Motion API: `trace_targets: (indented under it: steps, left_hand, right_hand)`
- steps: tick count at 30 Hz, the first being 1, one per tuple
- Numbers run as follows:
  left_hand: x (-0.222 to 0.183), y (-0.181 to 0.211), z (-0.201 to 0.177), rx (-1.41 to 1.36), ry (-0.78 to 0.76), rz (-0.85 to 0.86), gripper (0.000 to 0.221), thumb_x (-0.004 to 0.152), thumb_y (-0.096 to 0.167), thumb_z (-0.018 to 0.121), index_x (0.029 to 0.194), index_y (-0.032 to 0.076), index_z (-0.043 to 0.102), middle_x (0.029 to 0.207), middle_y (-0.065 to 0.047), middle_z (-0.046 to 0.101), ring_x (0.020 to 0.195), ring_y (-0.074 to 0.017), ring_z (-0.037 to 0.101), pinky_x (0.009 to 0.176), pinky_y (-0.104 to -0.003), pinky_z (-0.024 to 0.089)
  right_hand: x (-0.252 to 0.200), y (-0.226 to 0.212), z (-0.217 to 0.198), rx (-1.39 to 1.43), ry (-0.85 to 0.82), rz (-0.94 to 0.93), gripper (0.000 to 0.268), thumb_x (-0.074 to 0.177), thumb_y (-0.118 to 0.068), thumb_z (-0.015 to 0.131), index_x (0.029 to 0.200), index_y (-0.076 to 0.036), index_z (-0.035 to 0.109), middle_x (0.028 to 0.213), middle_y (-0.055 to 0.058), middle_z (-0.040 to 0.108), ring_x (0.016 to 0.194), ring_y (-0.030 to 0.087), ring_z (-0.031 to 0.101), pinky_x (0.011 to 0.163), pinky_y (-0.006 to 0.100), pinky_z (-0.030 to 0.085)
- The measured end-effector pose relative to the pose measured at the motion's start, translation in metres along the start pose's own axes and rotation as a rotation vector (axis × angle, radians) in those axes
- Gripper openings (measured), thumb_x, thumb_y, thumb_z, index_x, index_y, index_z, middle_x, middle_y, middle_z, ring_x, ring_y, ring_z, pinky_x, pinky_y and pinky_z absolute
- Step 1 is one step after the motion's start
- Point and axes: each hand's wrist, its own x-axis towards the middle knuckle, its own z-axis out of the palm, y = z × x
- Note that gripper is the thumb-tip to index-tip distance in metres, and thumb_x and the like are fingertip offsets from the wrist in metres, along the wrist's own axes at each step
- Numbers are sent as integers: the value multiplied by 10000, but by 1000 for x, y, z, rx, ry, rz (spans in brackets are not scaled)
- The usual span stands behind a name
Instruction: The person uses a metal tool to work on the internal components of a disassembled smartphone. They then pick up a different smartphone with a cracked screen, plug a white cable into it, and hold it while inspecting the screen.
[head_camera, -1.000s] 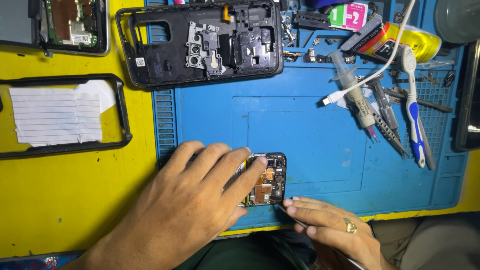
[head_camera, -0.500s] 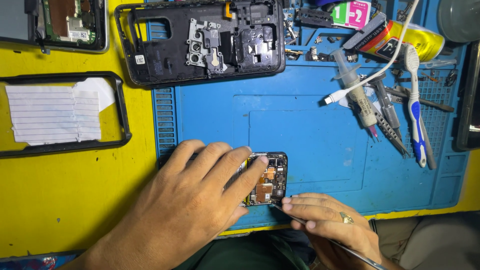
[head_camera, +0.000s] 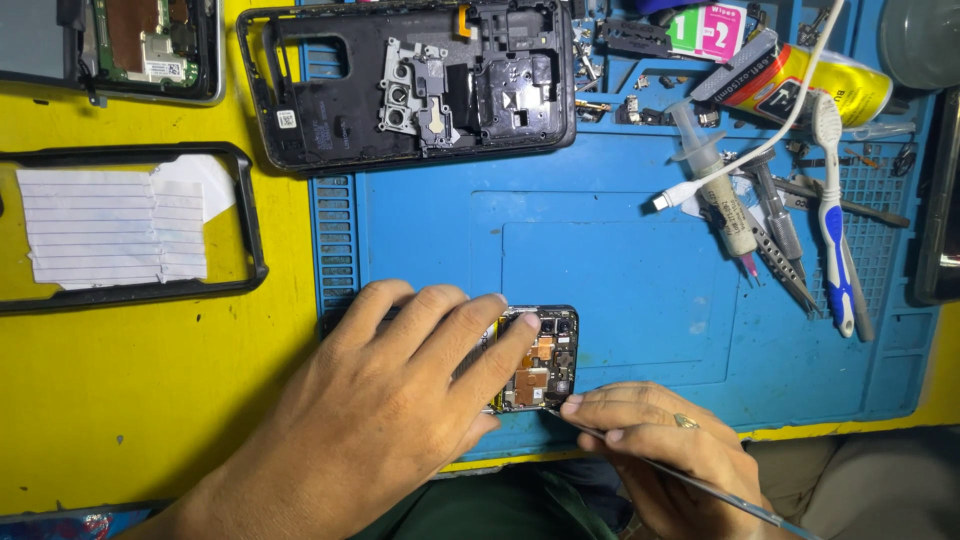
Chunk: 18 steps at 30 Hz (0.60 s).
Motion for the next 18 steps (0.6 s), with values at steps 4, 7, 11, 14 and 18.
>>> trace_targets:
  steps: [4,7,11,14,18]
  left_hand:
    - [0,0,1,4,2,3,755,703,548,847,1315,164,627,1226,-40,640,1033,-244,580,843,-404,445]
    - [0,0,0,7,3,1,733,722,539,838,1316,164,629,1233,-38,638,1048,-240,578,864,-403,443]
    - [0,1,0,5,8,2,742,707,537,852,1306,159,633,1215,-44,637,1042,-244,581,853,-402,446]
    - [1,1,0,8,14,3,735,709,535,861,1300,158,638,1203,-42,639,1038,-241,581,844,-397,449]
    - [2,1,-1,8,19,-3,737,694,533,871,1284,157,639,1184,-34,640,1011,-238,581,828,-395,446]
  right_hand:
    - [-2,18,0,-1,99,-246,527,974,-522,598,859,-8,596,852,191,765,766,295,846,704,323,722]
    - [-8,21,-21,-214,-323,-309,157,1018,-167,513,1074,-43,590,1178,178,763,1106,352,813,1037,532,647]
    - [-10,21,-16,-393,-285,-468,133,914,-45,693,997,-22,591,1157,176,752,1088,340,808,1002,532,681]
    - [-10,24,-15,-449,-303,-531,69,916,-37,677,890,-13,618,1146,159,749,1079,337,791,992,525,661]
    - [-17,27,-13,-461,-279,-511,54,910,-44,693,939,-17,657,1164,145,745,1109,333,777,1012,529,650]
